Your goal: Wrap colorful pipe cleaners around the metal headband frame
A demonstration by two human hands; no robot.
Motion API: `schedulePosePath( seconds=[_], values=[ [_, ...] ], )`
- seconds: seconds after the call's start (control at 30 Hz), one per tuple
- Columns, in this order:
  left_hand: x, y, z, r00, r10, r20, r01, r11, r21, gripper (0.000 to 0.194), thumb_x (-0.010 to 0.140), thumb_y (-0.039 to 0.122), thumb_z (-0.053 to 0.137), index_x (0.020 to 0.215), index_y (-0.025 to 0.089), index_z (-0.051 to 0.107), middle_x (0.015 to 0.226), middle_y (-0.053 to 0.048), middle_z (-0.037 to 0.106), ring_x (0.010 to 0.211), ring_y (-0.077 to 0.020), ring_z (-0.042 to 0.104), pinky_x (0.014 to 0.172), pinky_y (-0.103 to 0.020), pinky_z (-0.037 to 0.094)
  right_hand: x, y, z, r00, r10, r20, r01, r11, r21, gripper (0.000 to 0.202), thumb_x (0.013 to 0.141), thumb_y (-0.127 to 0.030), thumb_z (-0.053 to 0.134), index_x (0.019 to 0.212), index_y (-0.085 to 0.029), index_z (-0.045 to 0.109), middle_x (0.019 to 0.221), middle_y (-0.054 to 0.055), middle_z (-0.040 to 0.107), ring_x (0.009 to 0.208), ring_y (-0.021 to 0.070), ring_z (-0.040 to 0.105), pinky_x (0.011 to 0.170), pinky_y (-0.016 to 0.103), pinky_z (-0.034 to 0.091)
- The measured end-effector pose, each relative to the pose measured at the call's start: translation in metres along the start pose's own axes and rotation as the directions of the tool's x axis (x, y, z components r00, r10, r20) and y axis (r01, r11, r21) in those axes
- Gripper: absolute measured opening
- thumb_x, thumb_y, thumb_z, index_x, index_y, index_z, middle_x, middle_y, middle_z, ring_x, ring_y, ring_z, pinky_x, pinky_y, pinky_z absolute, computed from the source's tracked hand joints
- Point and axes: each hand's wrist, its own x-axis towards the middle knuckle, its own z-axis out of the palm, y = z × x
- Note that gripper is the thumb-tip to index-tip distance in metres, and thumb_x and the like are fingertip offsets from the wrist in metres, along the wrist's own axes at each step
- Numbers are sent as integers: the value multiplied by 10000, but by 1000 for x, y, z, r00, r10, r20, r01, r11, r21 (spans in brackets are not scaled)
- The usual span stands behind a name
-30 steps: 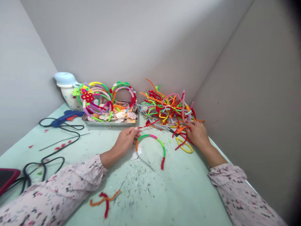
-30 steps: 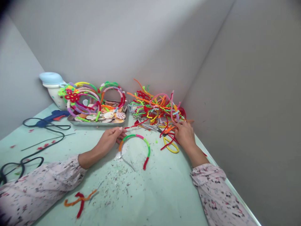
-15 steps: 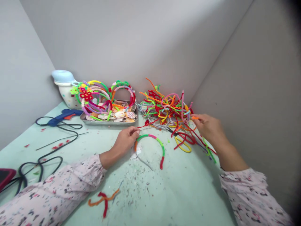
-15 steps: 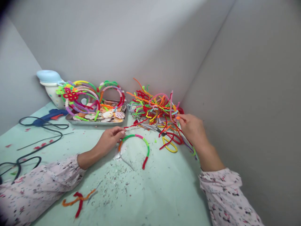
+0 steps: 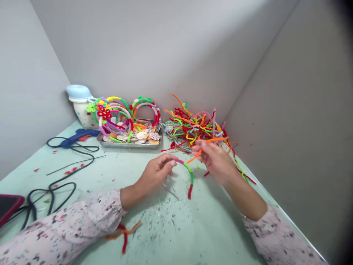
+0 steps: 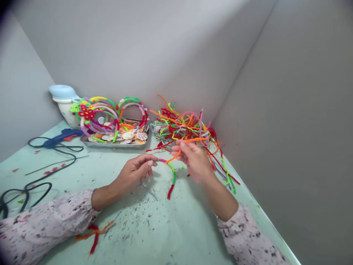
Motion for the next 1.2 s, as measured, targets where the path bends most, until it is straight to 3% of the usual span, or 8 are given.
schedulePosePath(
  seconds=[0.13,0.27,0.37,0.5,0.73,0.9,1.03,1.2],
  values=[
    [-4,0,3,999,38,18,-40,997,73,288,878,391,498,1057,203,622,851,-11,623,645,-99,551,607,-216,453,0,10,5,996,-23,90,46,964,-263,285,851,-437,549,1005,-229,668,911,63,714,762,181,670,694,306,545],
    [-1,-6,-2,996,48,-69,-36,984,175,278,876,387,492,1029,198,626,796,-7,610,633,-108,528,563,-210,421,22,-18,-50,965,-246,-96,142,789,-597,219,793,-360,604,910,-200,697,786,46,701,689,191,614,624,299,469],
    [5,-12,-7,991,27,-130,-2,982,188,270,868,379,495,1016,189,617,741,0,600,601,-112,522,541,-212,405,39,-27,-106,902,-424,-86,21,242,-970,203,797,-310,553,840,-208,723,727,54,697,639,202,594,566,291,404],
    [11,-16,-8,977,37,-211,-1,986,169,241,857,362,508,977,178,605,799,-14,624,670,-128,548,595,-219,421,53,-2,-137,975,-213,60,61,1,-998,226,822,-244,507,837,-219,731,779,67,705,670,213,623,592,299,435],
    [13,-20,-7,967,75,-242,-35,986,165,199,846,332,514,937,183,609,854,-19,637,779,-153,568,692,-238,440,65,41,-116,931,-267,250,222,-133,-966,297,813,-168,528,1070,-198,675,1153,127,594,1102,246,525,931,354,413],
    [15,-22,-8,967,63,-247,-22,986,166,199,848,338,513,934,183,604,852,-20,635,774,-152,567,682,-237,436,64,25,-128,973,-128,193,179,-111,-978,181,817,-170,520,829,-169,700,956,117,646,944,228,587,831,333,453],
    [16,-21,-8,966,58,-251,-16,986,167,211,850,355,511,925,180,602,841,-23,631,771,-155,568,682,-241,437,65,-4,-144,976,-42,216,216,-1,-976,249,745,-235,646,986,-202,696,967,71,674,852,191,623,748,280,482],
    [16,-20,-8,964,43,-262,1,986,166,216,846,358,509,914,178,606,840,-25,634,777,-159,570,686,-245,438,82,-26,-124,885,-451,119,179,92,-980,299,805,-308,574,1062,-180,656,999,94,657,861,224,619,773,354,485]
  ],
)
